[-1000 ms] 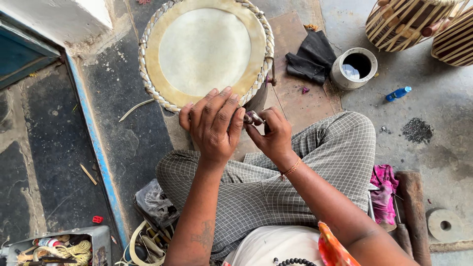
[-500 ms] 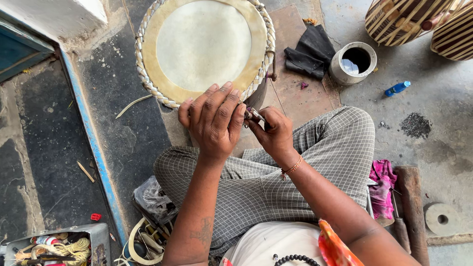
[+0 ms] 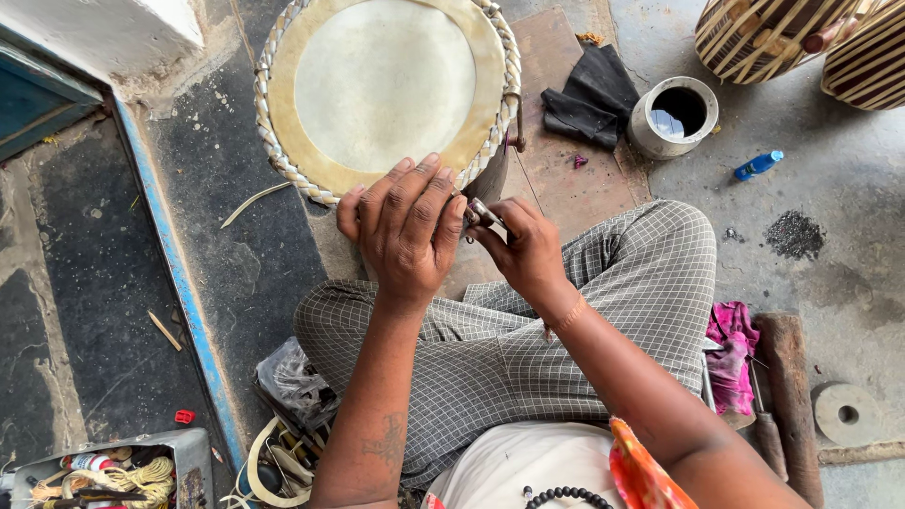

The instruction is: The person tightens and adjusts the head of a drum using a wrench and a wooden mallet, striking the rim and turning fasteners while sitting cross-legged.

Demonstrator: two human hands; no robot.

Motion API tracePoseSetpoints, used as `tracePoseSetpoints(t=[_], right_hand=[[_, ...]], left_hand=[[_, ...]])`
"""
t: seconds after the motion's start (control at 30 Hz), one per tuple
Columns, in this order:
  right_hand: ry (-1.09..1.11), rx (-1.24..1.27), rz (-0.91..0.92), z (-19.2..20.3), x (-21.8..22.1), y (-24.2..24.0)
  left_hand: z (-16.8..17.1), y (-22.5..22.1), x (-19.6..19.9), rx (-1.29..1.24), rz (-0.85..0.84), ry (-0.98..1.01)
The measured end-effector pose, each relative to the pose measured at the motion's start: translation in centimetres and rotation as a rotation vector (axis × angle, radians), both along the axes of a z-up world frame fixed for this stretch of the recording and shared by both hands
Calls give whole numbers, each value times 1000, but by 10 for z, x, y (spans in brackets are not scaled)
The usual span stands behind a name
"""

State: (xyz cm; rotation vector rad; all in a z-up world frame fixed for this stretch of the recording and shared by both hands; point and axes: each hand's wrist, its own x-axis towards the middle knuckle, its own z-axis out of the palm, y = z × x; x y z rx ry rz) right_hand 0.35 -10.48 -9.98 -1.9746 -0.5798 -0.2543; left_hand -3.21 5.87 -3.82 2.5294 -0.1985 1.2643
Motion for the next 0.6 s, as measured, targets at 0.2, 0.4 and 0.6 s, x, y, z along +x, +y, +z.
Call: tracePoseSetpoints(t=[0.2, 0.4, 0.6], right_hand=[[888, 406, 275, -7, -43, -32], [750, 144, 435, 3, -77, -19], [1029, 270, 349, 11, -76, 9]], left_hand=[[4, 12, -1, -41, -68, -4], [5, 31, -5, -95, -207, 36], [-2, 25, -15, -31, -147, 40]])
